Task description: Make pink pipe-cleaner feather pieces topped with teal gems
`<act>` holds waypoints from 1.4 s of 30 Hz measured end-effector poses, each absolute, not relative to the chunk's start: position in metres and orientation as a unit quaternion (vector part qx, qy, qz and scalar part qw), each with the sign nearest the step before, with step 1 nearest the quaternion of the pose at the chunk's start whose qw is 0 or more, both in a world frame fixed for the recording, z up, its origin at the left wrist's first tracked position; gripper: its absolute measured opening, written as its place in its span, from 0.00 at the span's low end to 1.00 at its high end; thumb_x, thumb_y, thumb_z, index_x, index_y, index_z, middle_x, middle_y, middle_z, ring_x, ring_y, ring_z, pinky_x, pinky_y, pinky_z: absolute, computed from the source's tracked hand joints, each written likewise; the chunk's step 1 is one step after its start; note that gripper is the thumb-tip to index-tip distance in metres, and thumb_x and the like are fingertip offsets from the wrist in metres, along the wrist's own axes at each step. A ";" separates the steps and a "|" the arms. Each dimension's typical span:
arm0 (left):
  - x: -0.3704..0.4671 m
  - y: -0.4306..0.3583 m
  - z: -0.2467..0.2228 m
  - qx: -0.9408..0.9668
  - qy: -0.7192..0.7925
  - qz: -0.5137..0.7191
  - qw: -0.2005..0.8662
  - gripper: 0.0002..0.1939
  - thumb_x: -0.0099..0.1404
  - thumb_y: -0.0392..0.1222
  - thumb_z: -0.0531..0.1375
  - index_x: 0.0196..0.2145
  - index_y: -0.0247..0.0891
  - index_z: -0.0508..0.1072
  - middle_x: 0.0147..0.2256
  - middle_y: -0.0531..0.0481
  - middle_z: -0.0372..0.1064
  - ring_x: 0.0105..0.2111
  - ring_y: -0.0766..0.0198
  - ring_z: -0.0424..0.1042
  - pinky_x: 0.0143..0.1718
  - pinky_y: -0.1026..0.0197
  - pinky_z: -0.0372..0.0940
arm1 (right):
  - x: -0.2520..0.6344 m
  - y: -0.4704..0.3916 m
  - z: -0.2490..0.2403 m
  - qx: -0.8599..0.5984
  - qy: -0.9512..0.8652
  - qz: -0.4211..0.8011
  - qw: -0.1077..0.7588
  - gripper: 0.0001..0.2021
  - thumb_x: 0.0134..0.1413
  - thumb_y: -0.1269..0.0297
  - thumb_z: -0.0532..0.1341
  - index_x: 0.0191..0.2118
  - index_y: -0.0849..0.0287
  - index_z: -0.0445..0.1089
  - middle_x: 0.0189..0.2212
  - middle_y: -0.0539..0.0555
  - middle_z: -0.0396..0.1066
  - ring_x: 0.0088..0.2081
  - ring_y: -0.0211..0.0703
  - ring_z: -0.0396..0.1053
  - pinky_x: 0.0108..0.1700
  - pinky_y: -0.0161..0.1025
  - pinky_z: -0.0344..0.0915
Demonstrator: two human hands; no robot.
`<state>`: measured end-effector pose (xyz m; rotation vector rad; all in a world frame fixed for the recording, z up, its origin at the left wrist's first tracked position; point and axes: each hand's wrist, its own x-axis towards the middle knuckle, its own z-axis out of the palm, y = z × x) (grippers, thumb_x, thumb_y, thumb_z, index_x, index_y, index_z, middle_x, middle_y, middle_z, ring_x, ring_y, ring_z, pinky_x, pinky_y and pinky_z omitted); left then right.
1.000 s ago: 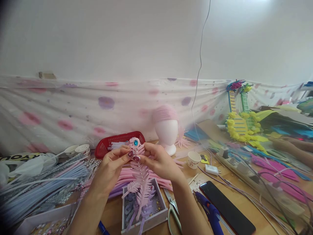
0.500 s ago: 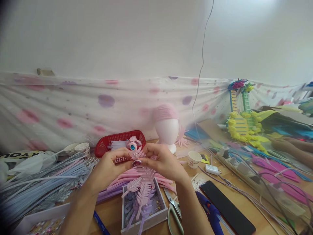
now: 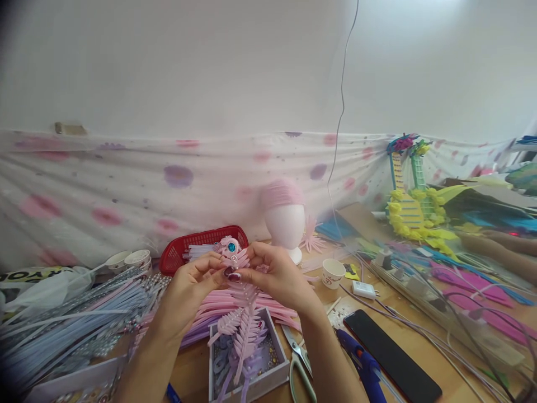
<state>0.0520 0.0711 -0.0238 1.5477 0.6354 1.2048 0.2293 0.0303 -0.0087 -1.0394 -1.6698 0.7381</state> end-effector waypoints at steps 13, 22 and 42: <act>0.041 0.072 -0.017 0.741 0.304 0.389 0.454 0.04 0.53 0.39 0.67 0.25 0.37 0.76 0.31 0.49 0.73 0.36 0.60 0.71 0.41 0.60 0.64 | 0.240 0.025 -0.006 -0.436 -0.723 0.303 0.442 0.13 0.52 0.55 0.67 0.31 0.60 0.68 0.27 0.49 0.69 0.31 0.38 0.67 0.34 0.35 0.62; 0.055 0.082 -0.029 0.536 0.228 0.443 0.682 0.14 0.37 0.43 0.77 0.20 0.36 0.79 0.26 0.53 0.71 0.29 0.68 0.68 0.35 0.66 0.62 | 0.232 0.029 -0.008 -0.404 -0.688 0.345 0.495 0.14 0.53 0.54 0.66 0.32 0.59 0.65 0.27 0.50 0.69 0.30 0.37 0.66 0.31 0.34 0.60; 0.031 0.087 -0.027 0.712 0.251 0.339 0.561 0.06 0.51 0.40 0.69 0.29 0.38 0.79 0.38 0.46 0.73 0.42 0.56 0.71 0.47 0.56 0.63 | 0.235 0.029 -0.006 -0.438 -0.735 0.295 0.424 0.10 0.53 0.58 0.66 0.33 0.60 0.70 0.28 0.50 0.72 0.32 0.39 0.69 0.35 0.35 0.63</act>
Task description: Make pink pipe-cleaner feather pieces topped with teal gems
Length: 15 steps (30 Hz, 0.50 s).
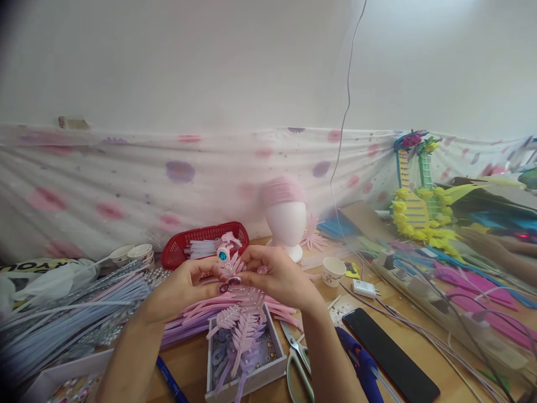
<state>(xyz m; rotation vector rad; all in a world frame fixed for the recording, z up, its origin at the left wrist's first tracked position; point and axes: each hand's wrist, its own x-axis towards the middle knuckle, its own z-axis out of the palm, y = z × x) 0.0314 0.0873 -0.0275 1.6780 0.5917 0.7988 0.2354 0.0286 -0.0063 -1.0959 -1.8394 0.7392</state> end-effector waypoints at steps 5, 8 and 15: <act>0.033 0.082 -0.021 0.737 0.273 0.396 0.475 0.03 0.50 0.38 0.69 0.26 0.38 0.81 0.35 0.46 0.71 0.39 0.57 0.70 0.45 0.57 0.62 | 0.235 0.028 -0.008 -0.437 -0.732 0.297 0.430 0.11 0.53 0.57 0.67 0.32 0.60 0.69 0.27 0.50 0.71 0.31 0.39 0.68 0.34 0.35 0.62; 0.037 0.080 -0.021 0.683 0.271 0.439 0.516 0.02 0.49 0.37 0.70 0.24 0.38 0.80 0.33 0.49 0.69 0.38 0.60 0.69 0.43 0.60 0.61 | 0.233 0.030 -0.010 -0.428 -0.711 0.322 0.455 0.13 0.52 0.56 0.68 0.32 0.60 0.69 0.29 0.51 0.72 0.32 0.39 0.69 0.34 0.34 0.62; 0.049 0.075 -0.025 0.549 0.263 0.505 0.612 0.08 0.45 0.41 0.72 0.22 0.37 0.78 0.33 0.51 0.66 0.36 0.62 0.67 0.37 0.62 0.62 | 0.223 0.033 -0.012 -0.393 -0.662 0.329 0.547 0.15 0.49 0.56 0.70 0.30 0.60 0.67 0.22 0.47 0.69 0.24 0.33 0.62 0.25 0.31 0.55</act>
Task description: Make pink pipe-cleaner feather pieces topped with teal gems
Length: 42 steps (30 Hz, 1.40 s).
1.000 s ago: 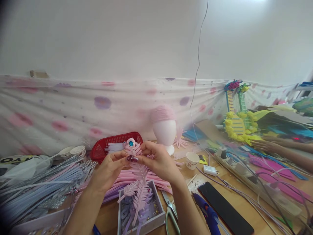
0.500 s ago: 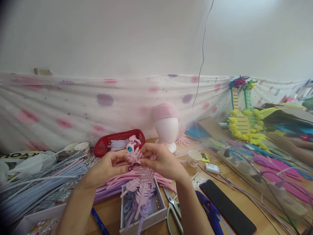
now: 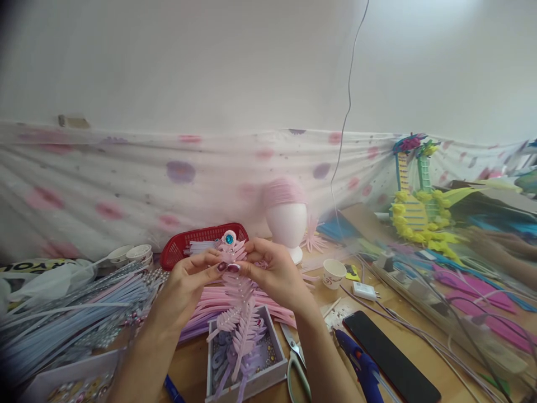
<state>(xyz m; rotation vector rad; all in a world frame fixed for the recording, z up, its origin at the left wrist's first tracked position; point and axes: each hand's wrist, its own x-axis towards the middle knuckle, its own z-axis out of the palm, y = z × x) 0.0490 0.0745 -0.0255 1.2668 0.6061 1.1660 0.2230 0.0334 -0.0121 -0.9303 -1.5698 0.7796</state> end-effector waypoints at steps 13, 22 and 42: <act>0.037 0.074 -0.019 0.725 0.275 0.476 0.414 0.04 0.54 0.41 0.68 0.25 0.39 0.78 0.33 0.49 0.71 0.39 0.58 0.69 0.45 0.58 0.61 | 0.229 0.031 -0.012 -0.413 -0.671 0.310 0.532 0.15 0.49 0.55 0.69 0.31 0.59 0.68 0.23 0.49 0.71 0.25 0.36 0.65 0.27 0.33 0.58; 0.049 0.071 -0.022 0.544 0.244 0.524 0.608 0.08 0.43 0.38 0.73 0.21 0.36 0.77 0.31 0.52 0.66 0.35 0.64 0.66 0.36 0.63 0.62 | 0.222 0.032 -0.014 -0.386 -0.665 0.320 0.553 0.14 0.50 0.56 0.69 0.30 0.59 0.66 0.21 0.46 0.66 0.22 0.32 0.58 0.24 0.32 0.53; 0.041 0.072 -0.016 0.710 0.289 0.457 0.452 0.05 0.52 0.40 0.68 0.26 0.38 0.78 0.31 0.49 0.72 0.37 0.58 0.70 0.43 0.58 0.62 | 0.229 0.032 -0.014 -0.413 -0.662 0.306 0.545 0.13 0.52 0.56 0.68 0.33 0.60 0.70 0.26 0.50 0.73 0.29 0.37 0.69 0.31 0.33 0.63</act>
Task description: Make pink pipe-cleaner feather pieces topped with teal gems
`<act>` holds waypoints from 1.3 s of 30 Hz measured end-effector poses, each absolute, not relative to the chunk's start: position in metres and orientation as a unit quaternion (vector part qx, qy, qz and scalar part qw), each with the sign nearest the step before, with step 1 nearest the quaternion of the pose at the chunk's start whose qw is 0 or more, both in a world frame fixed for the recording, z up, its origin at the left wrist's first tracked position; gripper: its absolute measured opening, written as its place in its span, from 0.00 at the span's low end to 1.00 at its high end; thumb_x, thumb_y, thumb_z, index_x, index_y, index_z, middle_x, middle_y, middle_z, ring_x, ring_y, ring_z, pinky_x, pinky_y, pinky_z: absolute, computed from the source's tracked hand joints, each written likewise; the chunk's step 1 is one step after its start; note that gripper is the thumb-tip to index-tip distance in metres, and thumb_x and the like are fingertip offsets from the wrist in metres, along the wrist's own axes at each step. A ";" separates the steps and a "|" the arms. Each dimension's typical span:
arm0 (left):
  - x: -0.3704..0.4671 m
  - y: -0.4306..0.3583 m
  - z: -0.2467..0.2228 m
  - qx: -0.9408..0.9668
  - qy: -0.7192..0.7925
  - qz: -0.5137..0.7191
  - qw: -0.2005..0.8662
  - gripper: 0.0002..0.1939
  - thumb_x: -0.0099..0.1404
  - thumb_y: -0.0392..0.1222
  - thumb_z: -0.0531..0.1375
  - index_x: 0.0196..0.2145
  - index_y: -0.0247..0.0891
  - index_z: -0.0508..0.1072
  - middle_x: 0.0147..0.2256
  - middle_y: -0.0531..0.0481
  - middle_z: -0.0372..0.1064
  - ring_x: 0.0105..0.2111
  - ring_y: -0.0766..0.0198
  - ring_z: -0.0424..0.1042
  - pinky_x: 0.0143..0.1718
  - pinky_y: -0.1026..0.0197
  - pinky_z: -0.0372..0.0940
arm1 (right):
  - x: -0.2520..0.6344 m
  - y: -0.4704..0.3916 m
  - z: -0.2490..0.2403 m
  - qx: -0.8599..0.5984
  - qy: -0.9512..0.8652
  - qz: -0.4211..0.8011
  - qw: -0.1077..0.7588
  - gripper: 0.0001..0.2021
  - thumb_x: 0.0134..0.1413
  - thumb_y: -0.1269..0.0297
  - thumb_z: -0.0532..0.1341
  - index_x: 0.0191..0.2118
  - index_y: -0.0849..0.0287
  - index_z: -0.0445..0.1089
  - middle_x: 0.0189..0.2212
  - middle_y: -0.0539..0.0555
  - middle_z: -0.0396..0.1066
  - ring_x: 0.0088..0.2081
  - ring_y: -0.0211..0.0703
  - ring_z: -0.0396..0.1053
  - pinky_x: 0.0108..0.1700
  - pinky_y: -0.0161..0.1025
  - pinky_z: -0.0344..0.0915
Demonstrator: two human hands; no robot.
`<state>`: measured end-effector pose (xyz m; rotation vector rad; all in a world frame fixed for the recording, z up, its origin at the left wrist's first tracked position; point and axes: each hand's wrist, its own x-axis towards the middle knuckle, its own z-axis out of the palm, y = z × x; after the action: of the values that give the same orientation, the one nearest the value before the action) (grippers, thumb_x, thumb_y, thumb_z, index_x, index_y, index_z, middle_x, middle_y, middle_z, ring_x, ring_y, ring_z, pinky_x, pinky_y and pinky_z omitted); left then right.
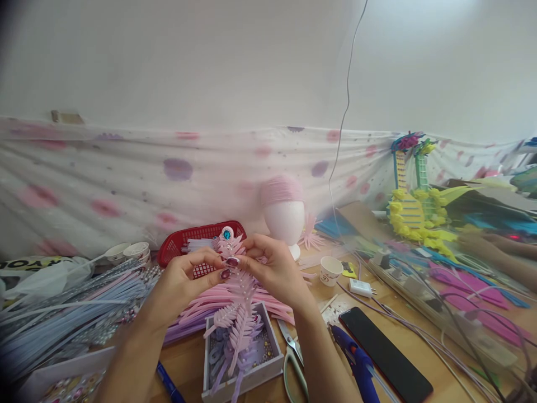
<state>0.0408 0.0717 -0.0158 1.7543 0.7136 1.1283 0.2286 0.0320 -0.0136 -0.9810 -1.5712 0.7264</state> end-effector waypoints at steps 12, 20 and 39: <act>0.043 0.075 -0.021 0.572 0.257 0.492 0.604 0.08 0.46 0.40 0.72 0.21 0.36 0.77 0.26 0.52 0.68 0.31 0.64 0.66 0.34 0.62 0.62 | 0.222 0.033 -0.010 -0.354 -0.675 0.360 0.539 0.13 0.51 0.56 0.68 0.31 0.60 0.70 0.24 0.49 0.71 0.27 0.36 0.67 0.30 0.33 0.62; 0.030 0.070 -0.009 0.756 0.325 0.373 0.429 0.02 0.51 0.36 0.64 0.23 0.38 0.74 0.30 0.50 0.73 0.35 0.59 0.71 0.40 0.60 0.63 | 0.228 0.031 -0.010 -0.406 -0.712 0.289 0.495 0.10 0.52 0.58 0.67 0.33 0.59 0.70 0.30 0.51 0.75 0.33 0.40 0.72 0.37 0.36 0.66; 0.045 0.080 -0.021 0.503 0.238 0.463 0.690 0.11 0.45 0.41 0.72 0.20 0.34 0.74 0.24 0.53 0.69 0.28 0.69 0.63 0.32 0.66 0.59 | 0.212 0.039 -0.015 -0.348 -0.657 0.367 0.559 0.12 0.53 0.57 0.67 0.35 0.60 0.68 0.31 0.52 0.73 0.34 0.40 0.72 0.36 0.35 0.64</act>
<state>0.0450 0.0796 -0.0209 1.1247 0.5320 1.0349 0.2117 0.0388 -0.0154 -0.8215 -1.5502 0.8645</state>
